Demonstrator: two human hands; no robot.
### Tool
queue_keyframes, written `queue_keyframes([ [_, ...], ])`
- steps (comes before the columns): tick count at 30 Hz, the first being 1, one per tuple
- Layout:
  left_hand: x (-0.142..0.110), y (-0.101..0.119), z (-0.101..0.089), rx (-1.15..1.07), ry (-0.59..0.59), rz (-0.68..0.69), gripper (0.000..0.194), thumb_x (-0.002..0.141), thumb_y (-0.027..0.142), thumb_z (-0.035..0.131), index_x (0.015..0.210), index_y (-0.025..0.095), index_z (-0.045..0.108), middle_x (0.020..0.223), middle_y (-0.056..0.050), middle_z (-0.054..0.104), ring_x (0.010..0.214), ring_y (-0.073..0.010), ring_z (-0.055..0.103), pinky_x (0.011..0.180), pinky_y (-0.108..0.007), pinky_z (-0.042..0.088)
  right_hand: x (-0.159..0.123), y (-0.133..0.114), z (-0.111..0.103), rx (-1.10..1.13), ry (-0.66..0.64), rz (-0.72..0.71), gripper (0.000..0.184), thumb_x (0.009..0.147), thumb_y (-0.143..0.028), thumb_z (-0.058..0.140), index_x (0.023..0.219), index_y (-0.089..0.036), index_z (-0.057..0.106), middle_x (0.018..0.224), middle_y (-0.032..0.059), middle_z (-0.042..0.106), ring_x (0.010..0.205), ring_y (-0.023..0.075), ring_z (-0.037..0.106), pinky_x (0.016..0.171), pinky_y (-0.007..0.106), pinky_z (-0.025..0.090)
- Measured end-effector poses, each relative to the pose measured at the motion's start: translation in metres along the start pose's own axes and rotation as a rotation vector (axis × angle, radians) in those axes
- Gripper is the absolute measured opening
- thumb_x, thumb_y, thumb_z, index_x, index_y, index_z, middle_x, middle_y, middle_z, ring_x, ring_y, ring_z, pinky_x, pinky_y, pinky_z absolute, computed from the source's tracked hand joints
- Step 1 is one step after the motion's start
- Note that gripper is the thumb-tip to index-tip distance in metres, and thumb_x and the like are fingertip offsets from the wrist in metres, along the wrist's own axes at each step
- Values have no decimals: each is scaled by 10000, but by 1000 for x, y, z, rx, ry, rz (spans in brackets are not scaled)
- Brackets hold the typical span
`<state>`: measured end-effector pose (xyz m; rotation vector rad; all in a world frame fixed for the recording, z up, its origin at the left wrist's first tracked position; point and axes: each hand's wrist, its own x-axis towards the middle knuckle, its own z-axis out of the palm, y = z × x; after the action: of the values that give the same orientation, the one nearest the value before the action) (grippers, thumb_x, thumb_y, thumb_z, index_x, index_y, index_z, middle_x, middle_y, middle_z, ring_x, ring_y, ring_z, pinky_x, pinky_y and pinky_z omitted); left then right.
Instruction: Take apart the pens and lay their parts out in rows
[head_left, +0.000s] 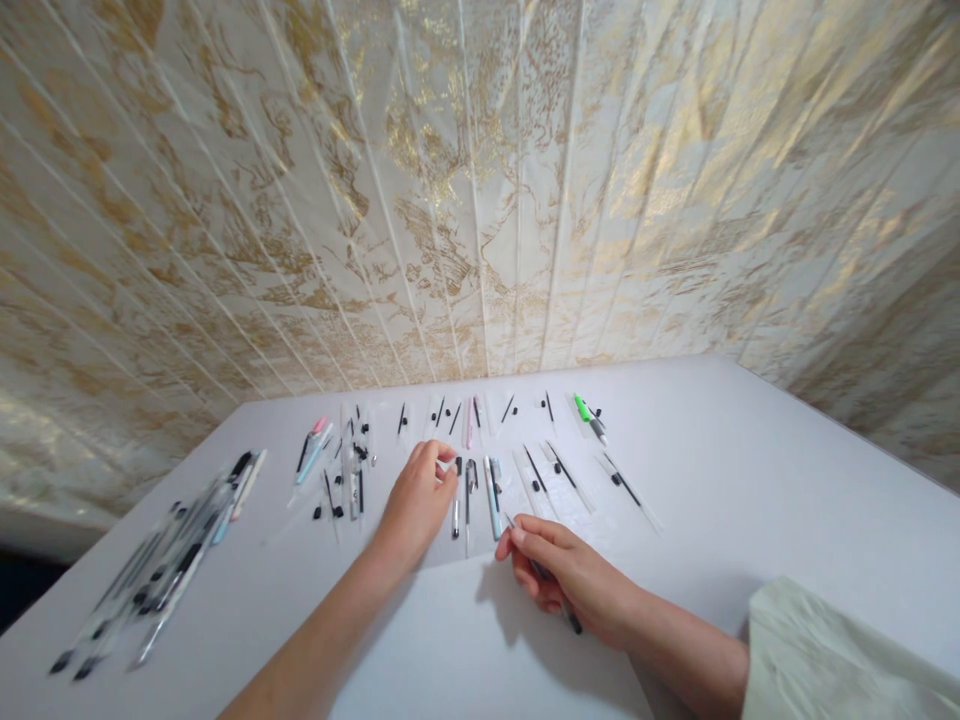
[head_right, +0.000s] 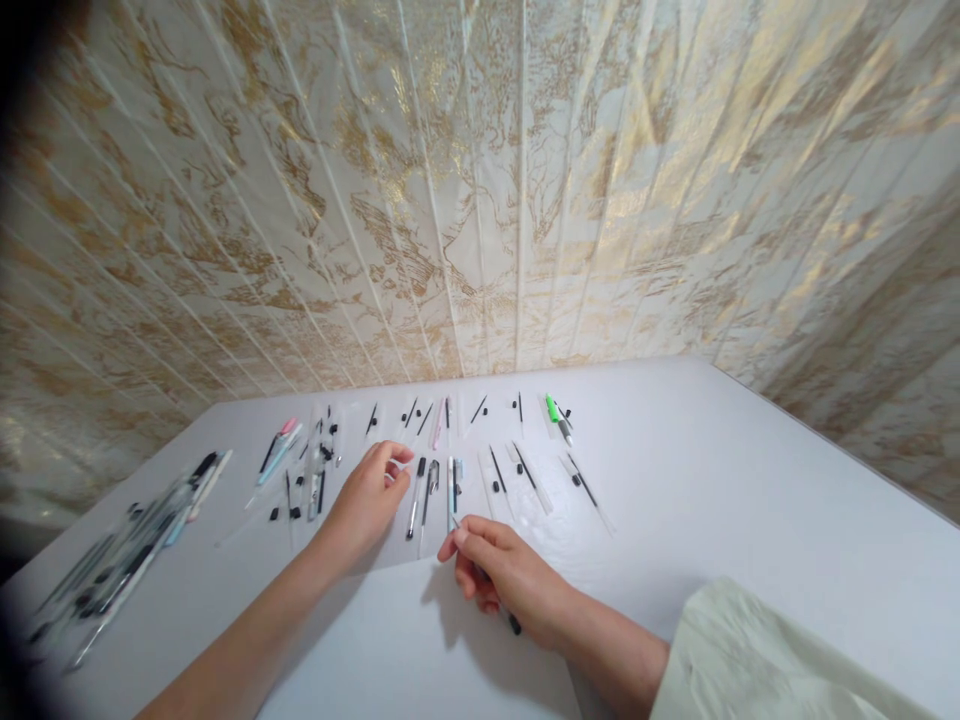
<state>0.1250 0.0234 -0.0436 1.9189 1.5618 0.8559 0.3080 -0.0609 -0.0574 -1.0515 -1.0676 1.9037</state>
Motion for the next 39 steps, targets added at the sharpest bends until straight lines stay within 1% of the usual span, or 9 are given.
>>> queue_keyframes([
  [4, -19, 30, 1, -421, -458, -89, 201, 831, 316, 515, 942, 171, 599, 788, -31, 614, 749, -162, 572, 707, -281, 441, 0, 0, -1, 111, -28, -41, 303, 881, -471, 493, 849, -177, 559, 534, -69, 443, 397, 45, 204, 393, 187, 197],
  [7, -30, 39, 4, -623, -618, -128, 254, 826, 349, 551, 985, 159, 609, 679, 5, 574, 701, -138, 549, 702, -261, 421, -1, -1, 0, 194, -50, -73, 312, 882, -482, 486, 846, -181, 557, 514, -75, 419, 391, 50, 182, 392, 192, 206],
  [12, -28, 36, 6, -682, -535, -139, 216, 799, 369, 600, 854, 163, 636, 619, 18, 546, 651, -118, 513, 683, -243, 403, -2, -2, 0, 240, -89, -76, 344, 894, -480, 470, 895, -158, 590, 521, -67, 422, 399, 52, 200, 408, 197, 225],
  [17, -9, 23, 0, -808, -130, -217, 258, 747, 405, 649, 841, 168, 611, 762, 3, 569, 666, -96, 506, 681, -222, 431, 2, 0, -5, 242, -2, -49, 398, 887, -518, 457, 871, -145, 597, 541, -50, 458, 412, 55, 233, 420, 201, 237],
  [19, -5, 20, 0, -864, -52, -248, 271, 725, 406, 674, 830, 167, 600, 752, 11, 565, 658, -89, 508, 680, -218, 440, 5, 2, -8, 245, 44, -72, 384, 885, -511, 464, 840, -150, 585, 532, -52, 454, 414, 58, 236, 421, 203, 236],
  [21, -6, 19, 1, -898, -65, -257, 277, 724, 411, 679, 833, 166, 608, 742, 15, 566, 646, -83, 504, 670, -213, 439, 6, 4, -9, 252, 77, -100, 378, 882, -516, 470, 809, -158, 566, 515, -59, 438, 416, 60, 234, 423, 202, 236],
  [25, -17, 26, 8, -863, -338, -233, 337, 772, 438, 635, 959, 159, 662, 758, -5, 583, 653, -91, 516, 665, -222, 434, 7, 2, -9, 246, 72, -112, 388, 871, -534, 487, 747, -169, 534, 458, -77, 390, 404, 62, 211, 419, 207, 230],
  [27, -22, 29, 11, -808, -409, -208, 355, 789, 444, 615, 982, 153, 682, 780, -23, 599, 671, -104, 529, 674, -230, 436, 7, 1, -9, 242, 80, -103, 416, 861, -558, 488, 708, -173, 520, 427, -83, 361, 393, 64, 200, 414, 213, 223],
  [39, -25, 30, 14, -877, -352, -227, 369, 774, 455, 644, 978, 153, 703, 777, -30, 636, 691, -116, 566, 723, -258, 483, 9, 1, -13, 333, 138, -130, 364, 839, -492, 565, 669, -179, 485, 451, -88, 346, 414, 61, 200, 436, 218, 203],
])
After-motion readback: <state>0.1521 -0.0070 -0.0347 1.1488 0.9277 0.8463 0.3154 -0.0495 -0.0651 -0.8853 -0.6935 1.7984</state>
